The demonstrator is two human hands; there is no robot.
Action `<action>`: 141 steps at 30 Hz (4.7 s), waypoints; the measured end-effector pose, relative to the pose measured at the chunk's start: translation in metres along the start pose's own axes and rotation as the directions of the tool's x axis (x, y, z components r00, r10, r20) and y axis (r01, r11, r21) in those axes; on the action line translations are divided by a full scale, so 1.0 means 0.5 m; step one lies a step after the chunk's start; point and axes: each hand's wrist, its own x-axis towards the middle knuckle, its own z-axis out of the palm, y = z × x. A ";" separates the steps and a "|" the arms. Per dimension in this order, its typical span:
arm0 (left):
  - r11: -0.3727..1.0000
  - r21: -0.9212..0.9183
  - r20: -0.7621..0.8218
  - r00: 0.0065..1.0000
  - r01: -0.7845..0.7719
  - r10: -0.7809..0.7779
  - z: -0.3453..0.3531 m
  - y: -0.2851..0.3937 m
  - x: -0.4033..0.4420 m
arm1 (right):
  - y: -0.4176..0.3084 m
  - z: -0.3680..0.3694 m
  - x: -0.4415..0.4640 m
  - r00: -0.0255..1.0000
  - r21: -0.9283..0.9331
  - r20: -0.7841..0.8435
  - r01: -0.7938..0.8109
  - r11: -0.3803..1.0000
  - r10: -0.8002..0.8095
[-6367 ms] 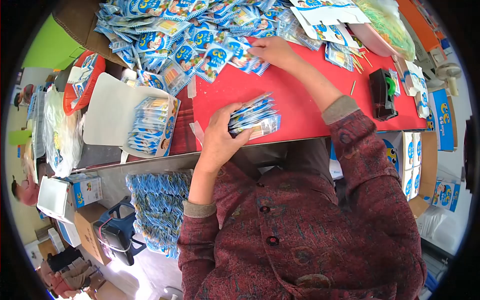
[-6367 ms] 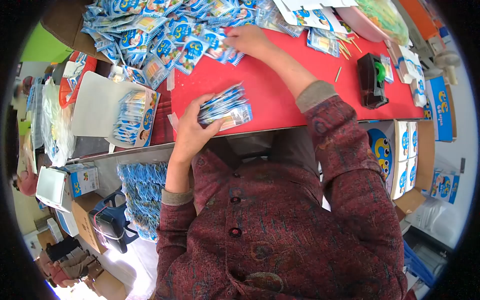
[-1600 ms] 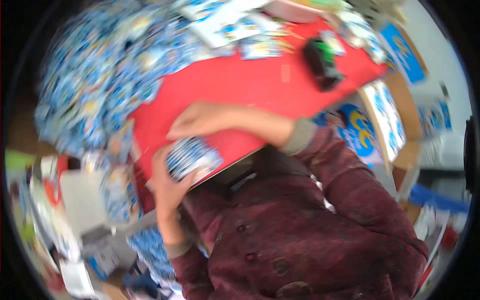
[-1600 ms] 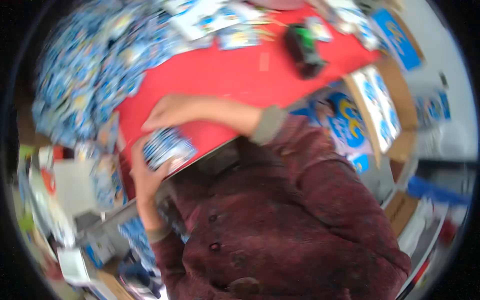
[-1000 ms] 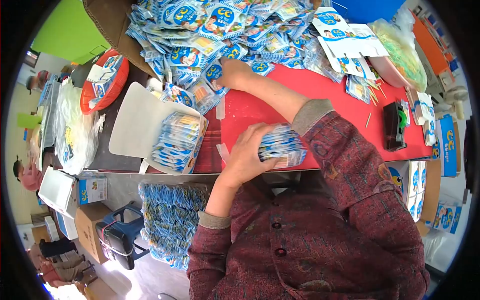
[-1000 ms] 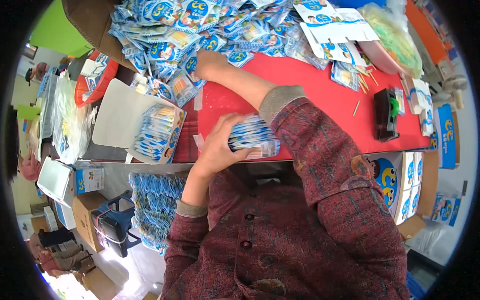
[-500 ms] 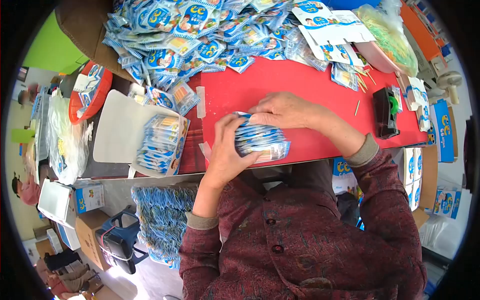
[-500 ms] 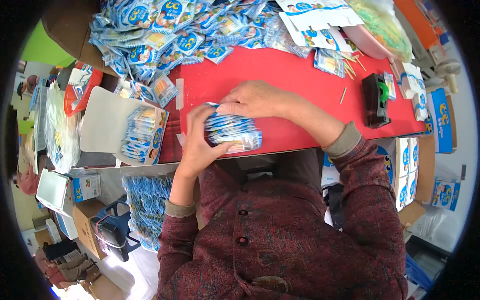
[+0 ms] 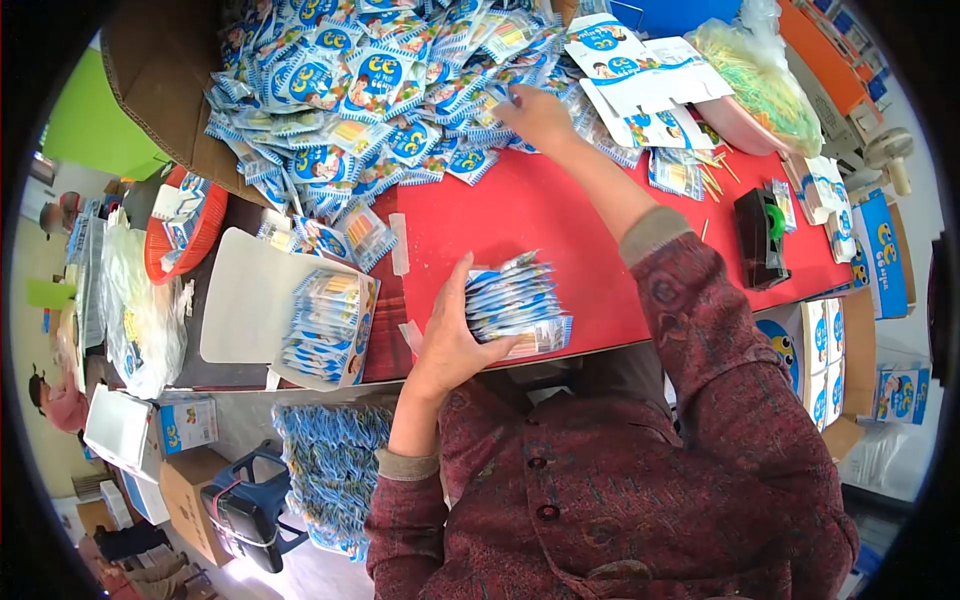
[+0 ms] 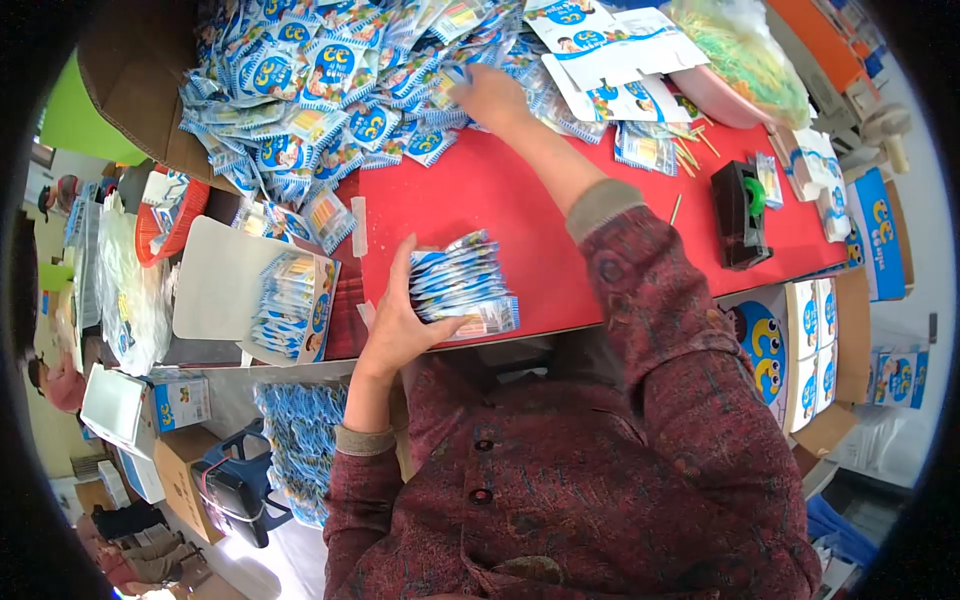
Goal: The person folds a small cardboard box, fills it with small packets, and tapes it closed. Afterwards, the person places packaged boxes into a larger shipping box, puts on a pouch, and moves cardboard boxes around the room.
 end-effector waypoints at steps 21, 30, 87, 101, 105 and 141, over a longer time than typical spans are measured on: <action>0.997 -0.022 -0.014 0.997 -0.072 0.072 0.003 -0.004 0.001 | -0.043 -0.104 -0.270 0.737 0.313 0.510 0.320 0.894 -0.443; 0.985 0.107 -0.011 0.991 -0.132 0.134 -0.006 0.004 -0.007 | -0.133 -0.156 -0.271 0.368 0.403 0.815 0.195 0.894 -0.448; 0.876 0.464 -0.016 0.987 -0.136 0.162 0.045 0.052 -0.157 | -0.144 -0.100 -0.432 0.677 0.045 0.549 0.562 0.826 -0.490; 0.930 0.347 -0.479 0.829 -0.123 0.288 -0.054 0.101 -0.111 | -0.248 -0.101 -0.339 0.653 0.677 0.685 -0.406 0.613 -0.324; 0.917 0.362 -0.656 0.653 -0.167 0.378 -0.170 0.083 -0.152 | -0.375 -0.068 -0.292 0.703 0.788 0.551 -0.259 0.559 -0.450; 0.785 -0.534 -0.776 0.552 -0.315 -0.307 -0.174 -0.097 -0.123 | -0.382 0.081 -0.260 0.915 0.718 0.195 0.113 0.686 -0.354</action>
